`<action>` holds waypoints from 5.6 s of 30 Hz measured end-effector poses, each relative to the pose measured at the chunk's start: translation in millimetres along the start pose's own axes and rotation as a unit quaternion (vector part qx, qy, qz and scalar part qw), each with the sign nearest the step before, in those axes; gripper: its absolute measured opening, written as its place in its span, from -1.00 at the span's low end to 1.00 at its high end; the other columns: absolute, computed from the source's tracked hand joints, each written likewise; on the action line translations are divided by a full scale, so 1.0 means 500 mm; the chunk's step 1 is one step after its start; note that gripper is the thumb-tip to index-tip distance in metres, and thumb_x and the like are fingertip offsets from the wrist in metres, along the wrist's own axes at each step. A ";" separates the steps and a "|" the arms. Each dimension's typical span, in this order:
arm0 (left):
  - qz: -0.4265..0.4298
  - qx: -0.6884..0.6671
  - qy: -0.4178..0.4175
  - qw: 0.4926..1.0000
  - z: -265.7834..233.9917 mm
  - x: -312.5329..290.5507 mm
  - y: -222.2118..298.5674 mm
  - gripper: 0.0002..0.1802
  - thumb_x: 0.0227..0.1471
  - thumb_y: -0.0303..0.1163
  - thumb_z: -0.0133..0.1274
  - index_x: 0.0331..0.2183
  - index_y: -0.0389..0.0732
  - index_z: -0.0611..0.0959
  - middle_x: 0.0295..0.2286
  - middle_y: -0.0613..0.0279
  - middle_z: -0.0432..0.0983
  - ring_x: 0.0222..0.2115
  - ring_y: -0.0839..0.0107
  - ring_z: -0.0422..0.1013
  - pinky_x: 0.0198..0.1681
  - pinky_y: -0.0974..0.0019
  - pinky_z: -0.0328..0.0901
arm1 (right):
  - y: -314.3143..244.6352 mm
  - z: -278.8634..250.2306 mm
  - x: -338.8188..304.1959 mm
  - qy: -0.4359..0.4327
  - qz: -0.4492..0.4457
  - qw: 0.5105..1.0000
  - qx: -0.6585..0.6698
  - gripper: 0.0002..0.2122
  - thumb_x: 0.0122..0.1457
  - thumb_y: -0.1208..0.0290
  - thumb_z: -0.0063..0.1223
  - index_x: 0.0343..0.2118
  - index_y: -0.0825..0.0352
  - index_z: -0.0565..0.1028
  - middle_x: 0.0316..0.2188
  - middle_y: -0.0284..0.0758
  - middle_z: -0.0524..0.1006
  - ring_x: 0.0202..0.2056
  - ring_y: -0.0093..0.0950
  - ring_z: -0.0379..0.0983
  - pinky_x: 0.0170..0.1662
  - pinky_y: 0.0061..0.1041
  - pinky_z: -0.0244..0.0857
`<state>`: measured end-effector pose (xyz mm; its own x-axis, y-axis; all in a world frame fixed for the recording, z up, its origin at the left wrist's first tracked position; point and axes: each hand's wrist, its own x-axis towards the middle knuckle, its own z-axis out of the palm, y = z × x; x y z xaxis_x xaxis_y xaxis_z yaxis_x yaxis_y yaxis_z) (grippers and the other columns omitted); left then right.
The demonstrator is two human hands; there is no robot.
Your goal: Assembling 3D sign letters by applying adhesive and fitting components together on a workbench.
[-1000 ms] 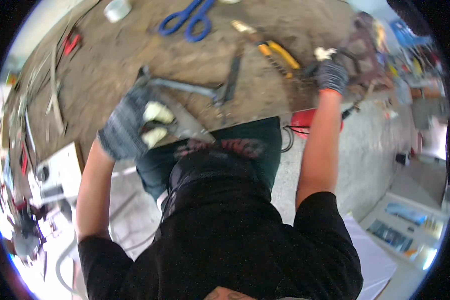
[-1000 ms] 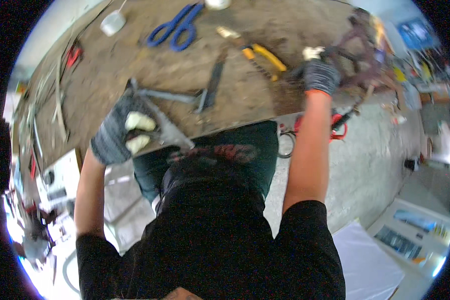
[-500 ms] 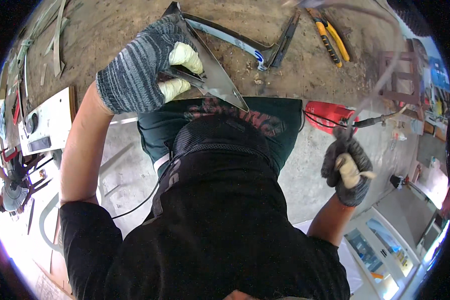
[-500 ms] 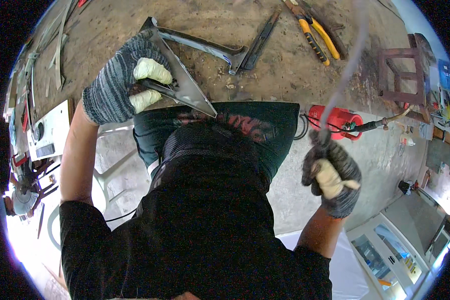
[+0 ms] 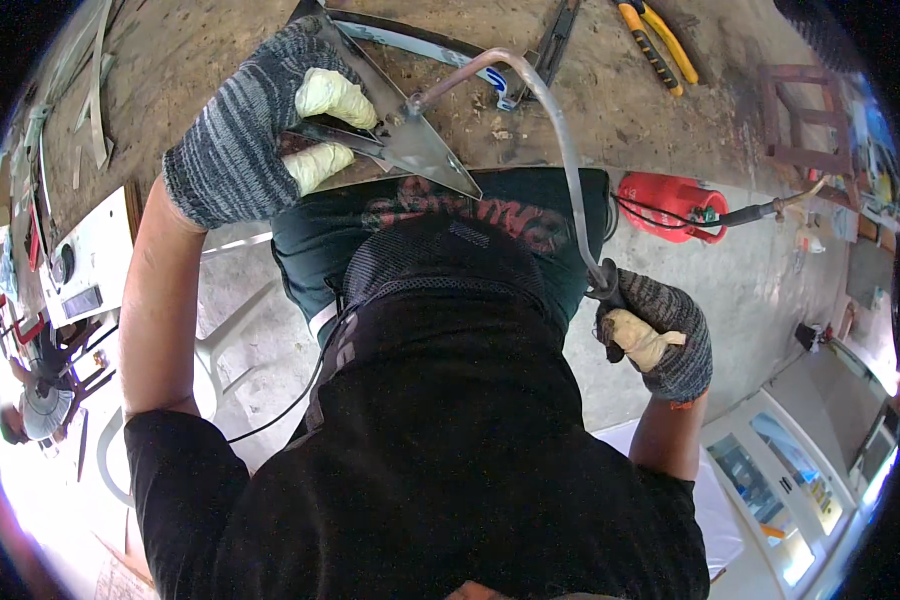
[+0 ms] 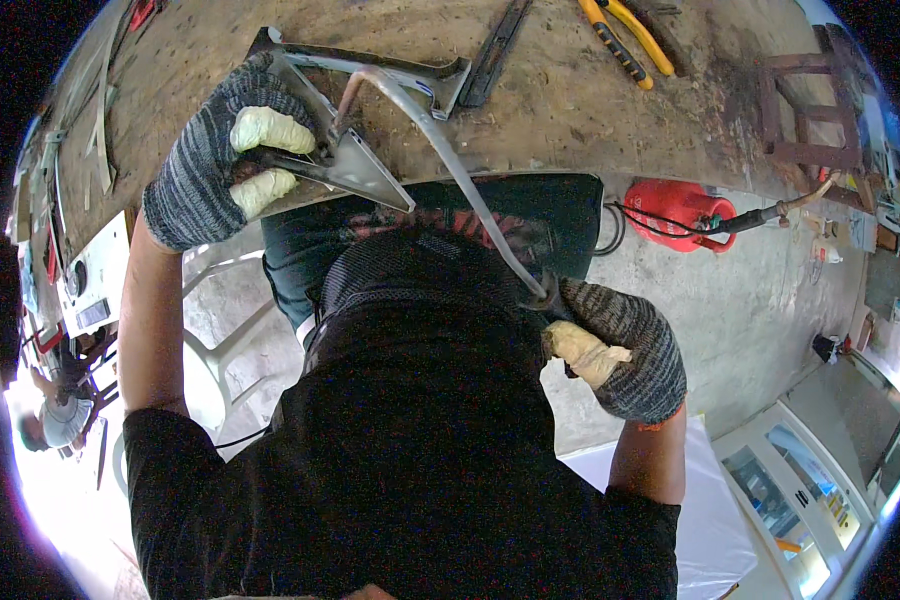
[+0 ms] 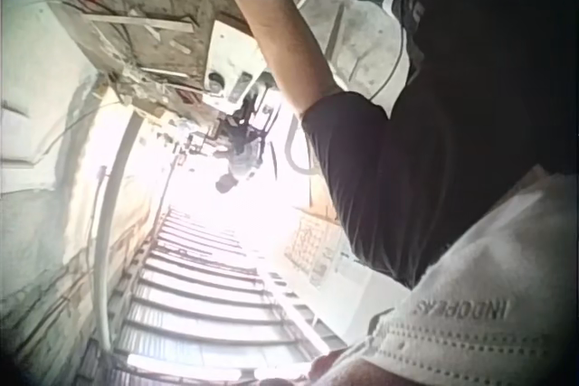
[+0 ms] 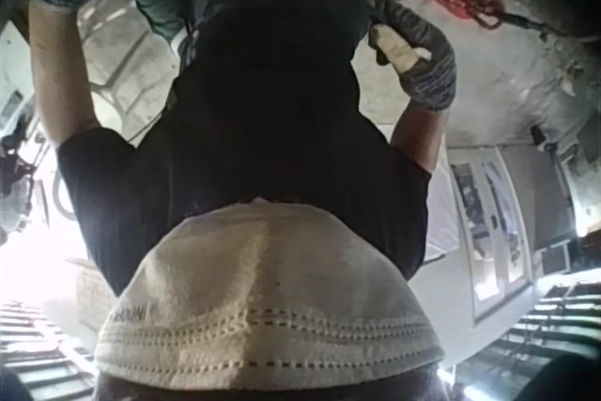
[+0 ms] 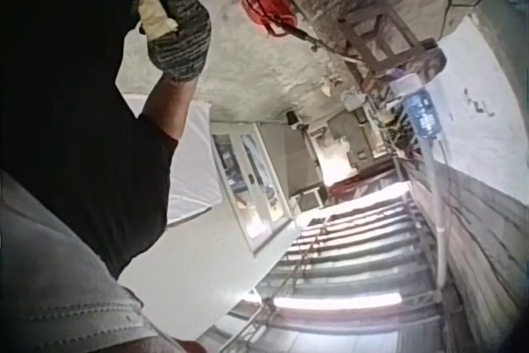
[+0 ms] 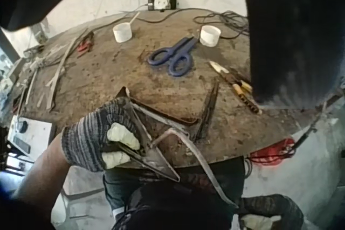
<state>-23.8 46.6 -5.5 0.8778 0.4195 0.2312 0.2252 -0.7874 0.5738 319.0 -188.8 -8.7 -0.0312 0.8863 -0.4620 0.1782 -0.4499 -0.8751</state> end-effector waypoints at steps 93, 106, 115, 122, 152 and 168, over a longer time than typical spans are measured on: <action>-0.022 0.011 0.001 1.000 0.010 -0.008 -0.004 -0.68 -0.26 -0.54 0.28 -0.33 -0.16 0.65 -0.35 0.17 0.52 -0.26 0.18 0.43 -0.14 0.19 0.33 | 0.049 0.072 -0.022 -0.068 0.062 0.981 0.168 -0.56 0.16 0.39 0.17 0.06 0.51 0.41 -0.39 -0.33 0.54 -0.47 -0.66 0.41 -0.41 -0.68 0.31; -0.024 -0.010 -0.011 1.000 0.009 -0.012 -0.012 -0.67 -0.27 -0.58 0.25 -0.32 -0.16 0.65 -0.33 0.16 0.50 -0.27 0.19 0.43 -0.14 0.19 0.34 | 0.022 0.052 -0.022 -0.018 0.079 0.984 0.161 -0.57 0.08 0.28 0.23 -0.03 0.42 0.50 -0.51 -0.37 0.53 -0.61 -0.65 0.39 -0.61 -0.69 0.22; -0.080 0.011 -0.014 0.997 0.008 -0.021 0.003 -0.68 -0.23 -0.54 0.27 -0.29 -0.16 0.66 -0.29 0.15 0.48 -0.24 0.17 0.43 -0.12 0.17 0.33 | 0.035 -0.037 -0.040 0.121 -0.091 0.971 0.184 -0.38 0.06 0.14 0.21 0.05 0.56 0.34 -0.55 -0.26 0.45 -0.73 -0.53 0.31 -0.73 -0.61 0.16; 0.036 0.001 -0.009 0.999 -0.005 0.020 -0.007 -0.82 -0.05 -0.32 0.18 -0.36 -0.13 0.58 -0.34 0.11 0.49 -0.24 0.06 0.40 -0.02 0.00 0.21 | -0.006 -0.086 0.044 0.300 -0.172 0.935 0.072 -0.61 0.18 0.27 0.02 0.02 0.36 0.40 -0.42 -0.27 0.48 -0.54 -0.50 0.40 -0.52 -0.54 0.33; -0.037 -0.024 0.033 0.998 -0.008 0.030 0.057 -0.67 -0.43 -0.54 0.27 -0.43 -0.12 0.62 -0.39 0.15 0.49 -0.29 0.08 0.40 -0.10 0.08 0.26 | -0.162 -0.337 0.424 0.376 -0.147 0.842 0.357 -0.67 -0.06 0.44 0.31 -0.24 0.22 0.41 -0.41 -0.41 0.40 -0.34 -0.46 0.31 -0.33 -0.35 0.23; -0.055 -0.037 0.039 0.997 -0.003 -0.051 0.023 -0.78 -0.31 -0.52 0.18 -0.44 -0.13 0.62 -0.36 0.10 0.50 -0.22 -0.01 0.40 0.11 0.04 0.14 | -0.096 -0.270 0.501 0.413 -0.117 0.801 -0.418 -0.79 0.16 0.21 -0.08 -0.36 0.24 0.49 -0.40 -0.16 0.53 -0.40 -0.27 0.49 -0.27 -0.30 0.41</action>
<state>-44.1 27.7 -3.3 0.8139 0.5368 0.2222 0.2838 -0.7011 0.6541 435.6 69.7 -62.9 0.4400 0.8609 0.2557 0.8692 -0.3367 -0.3620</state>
